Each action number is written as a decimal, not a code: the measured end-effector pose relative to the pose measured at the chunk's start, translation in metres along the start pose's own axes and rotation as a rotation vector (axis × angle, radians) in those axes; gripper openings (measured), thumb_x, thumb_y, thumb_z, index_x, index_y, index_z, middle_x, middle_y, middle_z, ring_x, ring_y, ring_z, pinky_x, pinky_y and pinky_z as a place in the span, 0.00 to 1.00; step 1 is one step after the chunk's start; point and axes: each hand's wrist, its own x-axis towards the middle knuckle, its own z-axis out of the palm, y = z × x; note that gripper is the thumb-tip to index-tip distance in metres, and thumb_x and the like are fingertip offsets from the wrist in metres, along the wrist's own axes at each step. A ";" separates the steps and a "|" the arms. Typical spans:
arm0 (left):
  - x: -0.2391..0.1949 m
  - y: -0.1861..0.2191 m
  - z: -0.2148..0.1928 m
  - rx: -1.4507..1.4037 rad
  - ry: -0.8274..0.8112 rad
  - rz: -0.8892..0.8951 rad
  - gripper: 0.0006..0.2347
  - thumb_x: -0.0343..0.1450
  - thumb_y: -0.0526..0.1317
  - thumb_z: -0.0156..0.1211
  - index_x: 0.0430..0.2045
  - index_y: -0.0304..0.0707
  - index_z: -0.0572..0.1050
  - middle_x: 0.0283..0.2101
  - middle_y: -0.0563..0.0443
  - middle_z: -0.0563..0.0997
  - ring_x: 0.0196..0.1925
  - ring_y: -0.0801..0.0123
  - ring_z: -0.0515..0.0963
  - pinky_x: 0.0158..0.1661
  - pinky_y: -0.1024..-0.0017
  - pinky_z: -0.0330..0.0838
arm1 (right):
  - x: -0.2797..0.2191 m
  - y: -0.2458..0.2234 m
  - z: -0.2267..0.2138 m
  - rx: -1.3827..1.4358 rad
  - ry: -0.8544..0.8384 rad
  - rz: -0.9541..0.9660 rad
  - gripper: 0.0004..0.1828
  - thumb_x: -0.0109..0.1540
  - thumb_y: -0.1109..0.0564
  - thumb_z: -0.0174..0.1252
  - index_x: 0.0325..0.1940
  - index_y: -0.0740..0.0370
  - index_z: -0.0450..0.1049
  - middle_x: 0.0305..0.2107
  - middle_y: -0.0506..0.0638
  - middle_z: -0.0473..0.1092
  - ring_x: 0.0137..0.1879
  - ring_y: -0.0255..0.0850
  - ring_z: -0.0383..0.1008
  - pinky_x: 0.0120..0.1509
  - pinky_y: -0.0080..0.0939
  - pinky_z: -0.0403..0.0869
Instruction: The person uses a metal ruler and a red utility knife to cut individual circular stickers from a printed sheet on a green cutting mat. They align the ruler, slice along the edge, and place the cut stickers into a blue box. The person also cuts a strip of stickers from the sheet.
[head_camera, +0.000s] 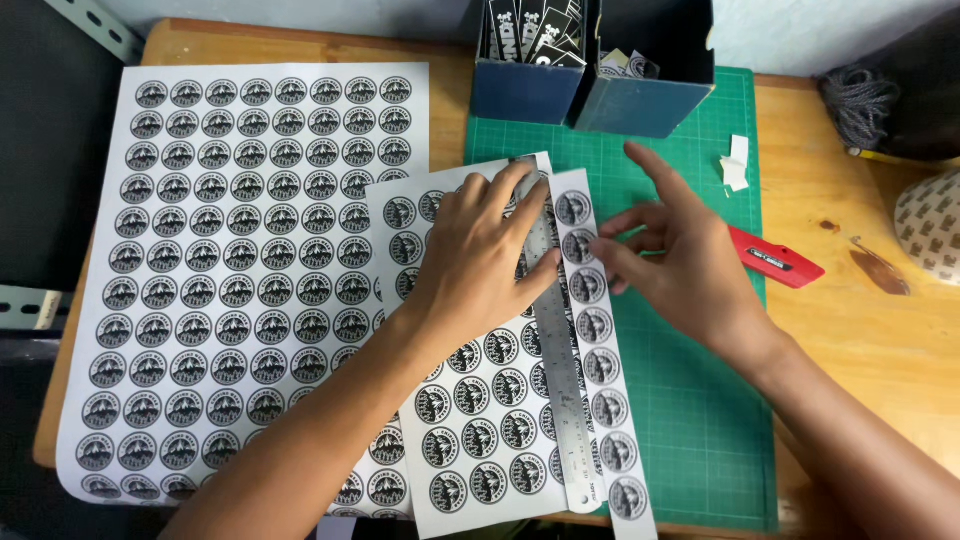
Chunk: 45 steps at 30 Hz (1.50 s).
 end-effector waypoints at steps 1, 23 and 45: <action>0.000 0.000 0.001 -0.001 -0.001 -0.001 0.25 0.76 0.53 0.69 0.64 0.35 0.77 0.71 0.38 0.76 0.56 0.47 0.77 0.48 0.48 0.76 | -0.005 0.002 -0.001 0.000 0.000 0.001 0.53 0.66 0.64 0.70 0.92 0.54 0.52 0.39 0.54 0.77 0.28 0.41 0.80 0.38 0.40 0.83; -0.001 0.000 0.000 -0.019 -0.022 -0.006 0.18 0.80 0.40 0.60 0.66 0.38 0.79 0.72 0.40 0.79 0.57 0.50 0.78 0.49 0.50 0.75 | -0.014 0.034 -0.003 0.183 0.086 -0.088 0.25 0.69 0.65 0.69 0.71 0.68 0.76 0.39 0.53 0.84 0.34 0.32 0.79 0.30 0.31 0.78; 0.004 0.007 -0.033 -0.055 -0.196 0.036 0.36 0.67 0.55 0.73 0.61 0.18 0.80 0.70 0.20 0.78 0.56 0.38 0.79 0.48 0.47 0.78 | -0.022 0.023 -0.012 -0.655 0.184 -0.542 0.21 0.68 0.58 0.71 0.66 0.59 0.84 0.57 0.55 0.81 0.65 0.56 0.83 0.63 0.60 0.82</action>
